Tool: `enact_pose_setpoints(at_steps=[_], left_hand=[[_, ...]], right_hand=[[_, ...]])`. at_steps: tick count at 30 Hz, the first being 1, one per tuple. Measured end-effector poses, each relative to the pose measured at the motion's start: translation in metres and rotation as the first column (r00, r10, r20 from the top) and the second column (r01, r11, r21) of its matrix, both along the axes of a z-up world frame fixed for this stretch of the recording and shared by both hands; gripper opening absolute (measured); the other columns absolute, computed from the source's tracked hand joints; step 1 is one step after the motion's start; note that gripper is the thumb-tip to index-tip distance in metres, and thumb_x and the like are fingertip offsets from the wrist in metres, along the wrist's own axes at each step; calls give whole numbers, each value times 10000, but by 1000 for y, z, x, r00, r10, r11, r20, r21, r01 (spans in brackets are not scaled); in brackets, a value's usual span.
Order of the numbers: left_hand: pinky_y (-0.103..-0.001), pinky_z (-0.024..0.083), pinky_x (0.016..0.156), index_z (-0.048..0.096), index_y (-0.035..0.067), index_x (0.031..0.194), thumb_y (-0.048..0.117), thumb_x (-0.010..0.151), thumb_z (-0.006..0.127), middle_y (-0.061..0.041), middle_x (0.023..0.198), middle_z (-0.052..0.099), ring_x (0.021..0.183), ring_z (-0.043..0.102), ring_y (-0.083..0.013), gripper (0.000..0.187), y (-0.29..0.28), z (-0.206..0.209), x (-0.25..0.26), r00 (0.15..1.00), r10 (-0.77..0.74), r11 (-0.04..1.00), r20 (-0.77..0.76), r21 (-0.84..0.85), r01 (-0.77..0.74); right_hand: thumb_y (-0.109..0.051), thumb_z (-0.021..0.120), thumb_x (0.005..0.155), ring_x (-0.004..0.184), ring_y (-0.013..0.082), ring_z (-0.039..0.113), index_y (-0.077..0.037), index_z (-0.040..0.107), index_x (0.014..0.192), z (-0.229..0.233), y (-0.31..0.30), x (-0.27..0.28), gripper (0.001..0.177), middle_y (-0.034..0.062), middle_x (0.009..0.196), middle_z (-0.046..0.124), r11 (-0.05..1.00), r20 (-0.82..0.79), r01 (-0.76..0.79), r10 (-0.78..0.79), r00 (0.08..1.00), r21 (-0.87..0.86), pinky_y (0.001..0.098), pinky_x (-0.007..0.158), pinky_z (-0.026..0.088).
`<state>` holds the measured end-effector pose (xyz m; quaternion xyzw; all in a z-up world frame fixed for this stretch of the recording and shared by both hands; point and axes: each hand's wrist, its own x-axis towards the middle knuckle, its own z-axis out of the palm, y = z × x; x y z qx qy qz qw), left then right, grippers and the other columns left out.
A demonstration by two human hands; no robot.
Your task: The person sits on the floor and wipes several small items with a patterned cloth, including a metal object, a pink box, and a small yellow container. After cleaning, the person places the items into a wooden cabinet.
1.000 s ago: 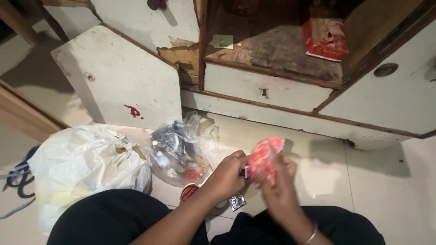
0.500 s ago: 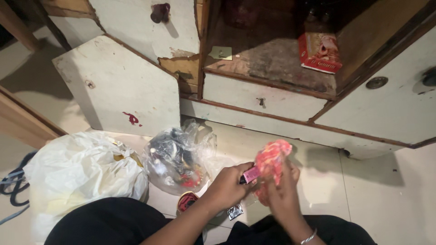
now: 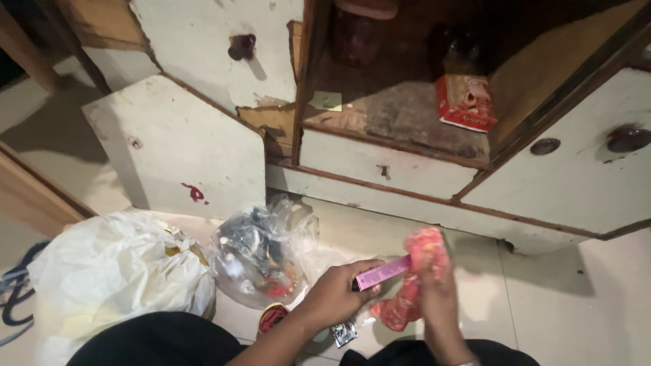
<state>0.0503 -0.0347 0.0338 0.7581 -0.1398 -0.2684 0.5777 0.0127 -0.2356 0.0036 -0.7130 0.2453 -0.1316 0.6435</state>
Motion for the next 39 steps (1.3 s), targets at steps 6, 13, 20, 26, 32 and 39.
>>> enact_pose_setpoints(at_steps=[6, 13, 20, 26, 32, 39], left_hand=[[-414, 528, 850, 688, 155, 1293, 206, 809, 770, -156, 1091, 732, 986, 690, -363, 494, 4, -5, -1, 922, 21, 997, 386, 56, -46], [-354, 559, 866, 703, 73, 1177, 153, 789, 752, -146, 1044, 766, 965, 727, -266, 399, 1, -24, 1, 984, 33, 999, 172, -43, -26], [-277, 523, 767, 661, 129, 1148, 192, 841, 775, -23, 948, 738, 836, 673, -107, 334, -8, -32, 8, 971, 101, 951, -216, -267, -158], [-271, 524, 690, 673, 55, 1130, 269, 902, 776, -44, 912, 705, 792, 659, -131, 329, -8, -38, 13, 830, 41, 843, -556, -427, -327], [-275, 528, 669, 590, 206, 1331, 263, 802, 818, -69, 919, 732, 786, 677, -128, 578, -4, -36, 12, 959, 76, 987, -272, -116, -111], [-261, 530, 747, 620, 121, 1352, 383, 1042, 634, -14, 987, 714, 866, 683, -94, 406, -16, -61, -1, 981, -85, 988, 174, -113, 106]], right_hand=[[-365, 539, 1020, 1205, 274, 588, -28, 465, 1482, -13, -3, -14, 577, 200, 1373, 591, 997, 175, 23, -9, 984, -76, 394, 1009, 479], [-298, 538, 993, 1215, 332, 593, -21, 392, 1513, -37, 23, -26, 607, 157, 1467, 476, 570, 105, -113, 335, 937, -814, 439, 956, 491], [-393, 500, 1073, 943, 275, 626, -35, 454, 1510, -7, -22, -2, 567, 151, 1188, 616, 974, 140, 76, -108, 984, 214, 456, 813, 521], [-472, 397, 1006, 1079, 259, 685, -68, 527, 1391, 5, 3, -5, 573, 144, 1215, 664, 752, 56, -97, 80, 995, 652, 461, 933, 567], [-307, 473, 984, 1048, 253, 703, -72, 520, 1376, 4, 3, -3, 460, 152, 1223, 683, 788, 4, -43, 52, 999, 615, 436, 873, 598], [-155, 613, 973, 989, 219, 671, -52, 538, 1338, -6, 0, -8, 386, 139, 1172, 678, 896, 150, -102, 40, 988, 433, 400, 836, 573]])
